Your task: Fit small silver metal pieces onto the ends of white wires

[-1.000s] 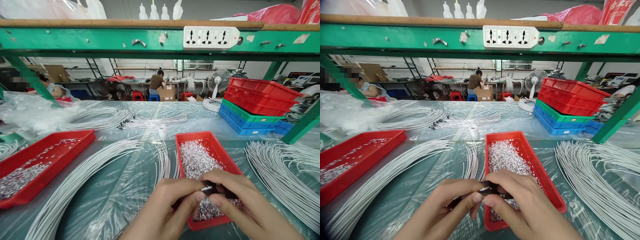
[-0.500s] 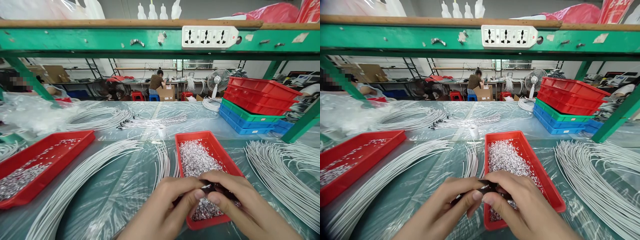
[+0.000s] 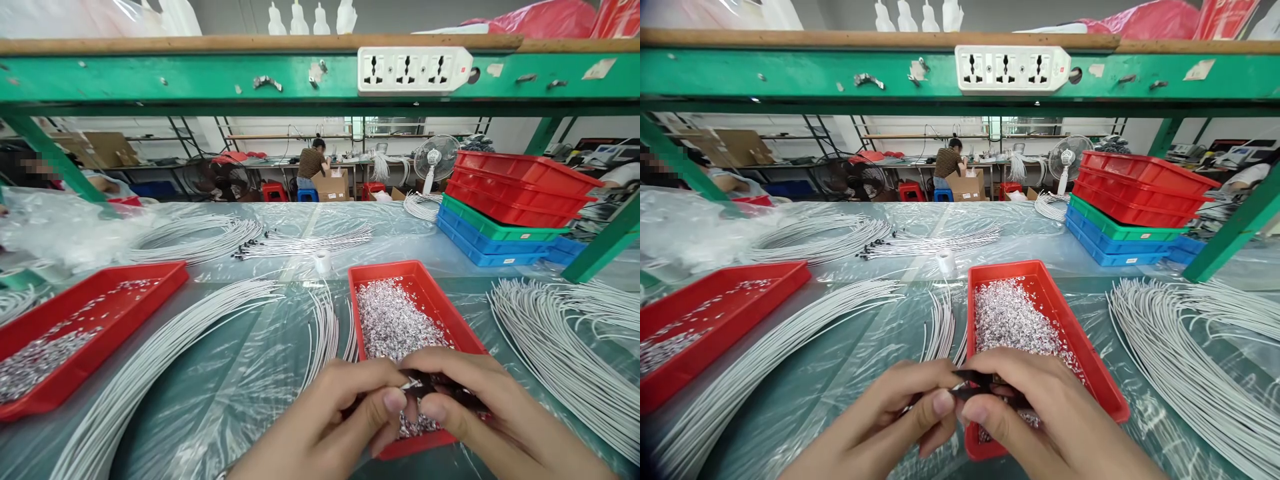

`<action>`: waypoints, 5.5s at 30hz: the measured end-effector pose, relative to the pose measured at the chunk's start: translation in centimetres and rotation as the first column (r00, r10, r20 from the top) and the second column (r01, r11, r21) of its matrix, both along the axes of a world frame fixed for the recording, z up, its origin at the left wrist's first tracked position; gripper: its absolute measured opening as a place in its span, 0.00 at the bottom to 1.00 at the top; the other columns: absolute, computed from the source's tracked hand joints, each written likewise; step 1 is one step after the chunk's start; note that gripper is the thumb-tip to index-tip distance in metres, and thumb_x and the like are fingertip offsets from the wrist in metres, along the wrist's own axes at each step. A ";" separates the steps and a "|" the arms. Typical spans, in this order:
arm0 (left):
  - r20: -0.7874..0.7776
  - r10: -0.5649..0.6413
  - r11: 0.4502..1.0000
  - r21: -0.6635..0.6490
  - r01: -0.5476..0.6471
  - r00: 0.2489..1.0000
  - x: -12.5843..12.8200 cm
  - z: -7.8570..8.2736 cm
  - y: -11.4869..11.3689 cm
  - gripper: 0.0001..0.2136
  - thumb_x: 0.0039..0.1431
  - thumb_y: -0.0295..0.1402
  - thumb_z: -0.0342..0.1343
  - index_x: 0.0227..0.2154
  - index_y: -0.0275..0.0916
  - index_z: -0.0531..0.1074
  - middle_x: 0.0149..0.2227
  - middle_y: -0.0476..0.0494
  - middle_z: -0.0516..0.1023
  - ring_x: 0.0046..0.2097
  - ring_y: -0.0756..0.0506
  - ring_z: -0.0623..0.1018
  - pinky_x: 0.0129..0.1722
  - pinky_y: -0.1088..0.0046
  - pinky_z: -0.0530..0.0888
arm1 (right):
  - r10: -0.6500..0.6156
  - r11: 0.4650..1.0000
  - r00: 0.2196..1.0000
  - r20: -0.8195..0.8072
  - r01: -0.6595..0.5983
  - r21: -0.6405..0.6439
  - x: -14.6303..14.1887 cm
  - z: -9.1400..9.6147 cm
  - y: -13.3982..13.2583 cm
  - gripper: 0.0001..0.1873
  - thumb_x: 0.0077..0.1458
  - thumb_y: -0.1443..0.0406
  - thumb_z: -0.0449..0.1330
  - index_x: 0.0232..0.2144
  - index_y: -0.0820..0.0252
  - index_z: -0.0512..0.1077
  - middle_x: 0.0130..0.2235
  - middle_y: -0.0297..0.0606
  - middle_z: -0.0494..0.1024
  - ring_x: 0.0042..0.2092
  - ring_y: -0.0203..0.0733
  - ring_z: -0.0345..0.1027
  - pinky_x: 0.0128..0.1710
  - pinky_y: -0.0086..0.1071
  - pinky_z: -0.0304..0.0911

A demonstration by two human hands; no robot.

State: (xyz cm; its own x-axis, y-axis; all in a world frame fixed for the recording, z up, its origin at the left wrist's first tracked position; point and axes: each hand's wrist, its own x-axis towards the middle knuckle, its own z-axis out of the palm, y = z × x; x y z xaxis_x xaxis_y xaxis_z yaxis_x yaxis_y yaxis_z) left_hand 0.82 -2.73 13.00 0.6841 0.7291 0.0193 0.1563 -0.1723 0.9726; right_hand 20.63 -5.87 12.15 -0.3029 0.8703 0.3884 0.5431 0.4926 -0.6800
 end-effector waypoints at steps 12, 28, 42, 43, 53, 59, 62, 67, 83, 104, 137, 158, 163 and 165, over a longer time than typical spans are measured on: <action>0.118 0.022 0.993 -0.116 -0.008 0.993 -0.6 0.2 -0.4 0.17 0.68 0.44 0.44 0.29 0.37 0.66 0.21 0.54 0.58 0.24 0.52 0.58 0.25 0.75 0.55 | -0.135 0.938 0.859 -0.494 -0.049 -0.342 0.5 0.2 0.1 0.16 0.51 0.58 0.67 0.44 0.42 0.75 0.29 0.29 0.65 0.29 0.33 0.58 0.33 0.23 0.63; -0.040 -0.042 0.980 -0.199 0.034 0.998 0.8 0.1 -0.6 0.23 0.62 0.54 0.46 0.23 0.39 0.60 0.21 0.52 0.59 0.23 0.52 0.56 0.21 0.74 0.50 | 0.048 0.748 0.850 -0.525 -0.379 -0.545 0.3 0.2 1.1 0.07 0.59 0.61 0.63 0.34 0.59 0.74 0.23 0.26 0.56 0.25 0.30 0.46 0.25 0.21 0.51; -0.093 -0.059 0.982 -0.187 0.041 0.994 0.7 0.4 -0.3 0.20 0.62 0.49 0.47 0.24 0.39 0.60 0.21 0.52 0.60 0.24 0.52 0.60 0.23 0.76 0.54 | 0.057 0.648 0.732 -0.679 -0.545 -0.532 0.7 -1.0 2.0 0.08 0.56 0.63 0.67 0.35 0.63 0.75 0.29 0.37 0.78 0.32 0.31 0.70 0.32 0.21 0.62; -0.100 -0.059 0.983 -0.179 0.040 0.993 0.7 0.4 -0.3 0.19 0.62 0.48 0.47 0.23 0.39 0.59 0.21 0.52 0.60 0.24 0.52 0.59 0.23 0.76 0.54 | 0.050 0.635 0.711 -0.702 -0.565 -0.527 0.8 -1.0 2.0 0.06 0.56 0.64 0.67 0.34 0.62 0.76 0.30 0.36 0.78 0.32 0.30 0.71 0.32 0.20 0.63; -0.176 0.008 0.998 -0.055 -0.018 0.984 0.9 0.5 -0.8 0.16 0.65 0.42 0.42 0.23 0.39 0.58 0.21 0.52 0.59 0.24 0.51 0.58 0.22 0.74 0.52 | 0.030 0.572 0.621 -0.783 -0.654 -0.496 0.9 -1.3 2.5 0.02 0.54 0.69 0.68 0.33 0.60 0.79 0.30 0.35 0.80 0.32 0.27 0.74 0.33 0.15 0.66; -0.177 0.010 0.998 -0.060 -0.020 0.984 0.8 0.6 -0.7 0.17 0.65 0.42 0.42 0.22 0.39 0.59 0.21 0.52 0.60 0.23 0.52 0.58 0.22 0.74 0.53 | 0.012 0.565 0.602 -0.799 -0.663 -0.491 0.5 -1.5 2.8 0.04 0.52 0.67 0.70 0.31 0.61 0.79 0.29 0.37 0.80 0.30 0.27 0.73 0.29 0.15 0.63; -0.154 -0.008 0.997 -0.082 -0.005 0.988 0.7 0.6 -0.8 0.17 0.65 0.42 0.42 0.23 0.39 0.58 0.21 0.53 0.58 0.22 0.52 0.56 0.21 0.74 0.51 | -0.005 0.546 0.584 -0.811 -0.678 -0.492 0.4 -1.7 2.8 0.05 0.51 0.68 0.70 0.31 0.62 0.79 0.29 0.37 0.80 0.31 0.29 0.73 0.29 0.17 0.63; -0.113 0.003 0.995 -0.095 -0.013 0.994 0.7 0.0 -0.7 0.19 0.66 0.47 0.42 0.24 0.39 0.59 0.20 0.52 0.59 0.23 0.52 0.57 0.23 0.73 0.52 | -0.029 0.546 0.619 -0.785 -0.648 -0.531 0.5 -1.6 3.1 0.09 0.49 0.64 0.71 0.30 0.64 0.77 0.26 0.36 0.76 0.23 0.26 0.63 0.19 0.17 0.49; 0.074 0.099 0.988 -0.124 -0.090 0.992 0.9 -0.6 0.1 0.12 0.67 0.39 0.45 0.30 0.38 0.60 0.20 0.55 0.63 0.23 0.53 0.61 0.26 0.76 0.57 | 0.003 0.824 0.829 -0.559 -0.319 -0.469 0.0 -0.7 2.5 0.08 0.56 0.60 0.65 0.32 0.59 0.73 0.20 0.23 0.51 0.22 0.29 0.41 0.20 0.26 0.39; 0.201 0.156 0.987 -0.057 -0.148 0.967 1.4 -2.0 0.8 0.12 0.67 0.38 0.48 0.31 0.36 0.64 0.22 0.55 0.58 0.25 0.53 0.57 0.24 0.75 0.54 | -0.116 0.888 0.809 -0.576 -0.175 -0.424 -0.8 -1.6 3.2 0.09 0.50 0.60 0.67 0.26 0.59 0.73 0.20 0.26 0.52 0.24 0.32 0.43 0.23 0.27 0.41; 0.424 0.008 0.948 -0.290 0.127 0.906 1.7 -3.7 1.9 0.15 0.68 0.39 0.48 0.29 0.34 0.68 0.18 0.57 0.55 0.20 0.55 0.52 0.22 0.79 0.53 | -0.051 0.851 0.786 -0.616 -0.289 -0.438 -0.4 -1.0 3.3 0.04 0.54 0.67 0.62 0.28 0.59 0.71 0.20 0.24 0.52 0.22 0.30 0.41 0.21 0.26 0.40; 0.506 -0.041 0.929 -0.299 0.220 0.862 1.6 -4.0 1.5 0.10 0.67 0.35 0.51 0.31 0.37 0.59 0.20 0.58 0.54 0.20 0.57 0.53 0.20 0.84 0.53 | 0.079 0.849 0.806 -0.586 -0.362 -0.384 0.3 -0.6 2.7 0.05 0.61 0.64 0.61 0.31 0.55 0.74 0.22 0.25 0.52 0.23 0.31 0.42 0.20 0.27 0.40; 0.531 -0.050 0.938 -0.266 0.223 0.846 1.9 -4.4 1.6 0.11 0.69 0.34 0.49 0.31 0.37 0.59 0.19 0.58 0.57 0.19 0.59 0.54 0.20 0.86 0.56 | 0.055 0.838 0.820 -0.570 -0.348 -0.419 0.2 -0.7 2.8 0.07 0.62 0.62 0.60 0.31 0.55 0.73 0.23 0.26 0.54 0.25 0.32 0.45 0.23 0.27 0.42; 0.538 -0.051 0.940 -0.258 0.222 0.841 1.9 -4.5 1.8 0.10 0.69 0.34 0.49 0.31 0.37 0.60 0.18 0.58 0.57 0.18 0.59 0.55 0.20 0.87 0.57 | 0.049 0.840 0.827 -0.561 -0.337 -0.424 0.3 -0.8 2.7 0.07 0.62 0.62 0.60 0.31 0.55 0.73 0.23 0.26 0.54 0.25 0.32 0.45 0.23 0.27 0.42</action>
State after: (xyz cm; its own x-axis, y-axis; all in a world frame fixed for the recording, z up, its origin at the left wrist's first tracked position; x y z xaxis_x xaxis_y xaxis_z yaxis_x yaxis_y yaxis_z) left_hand 2.76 -0.97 8.49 0.7278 0.6573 0.1957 -0.3860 0.1567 0.9091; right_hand 20.88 -3.17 11.39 -0.3690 0.9262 0.0771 -0.0235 0.0736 -0.9970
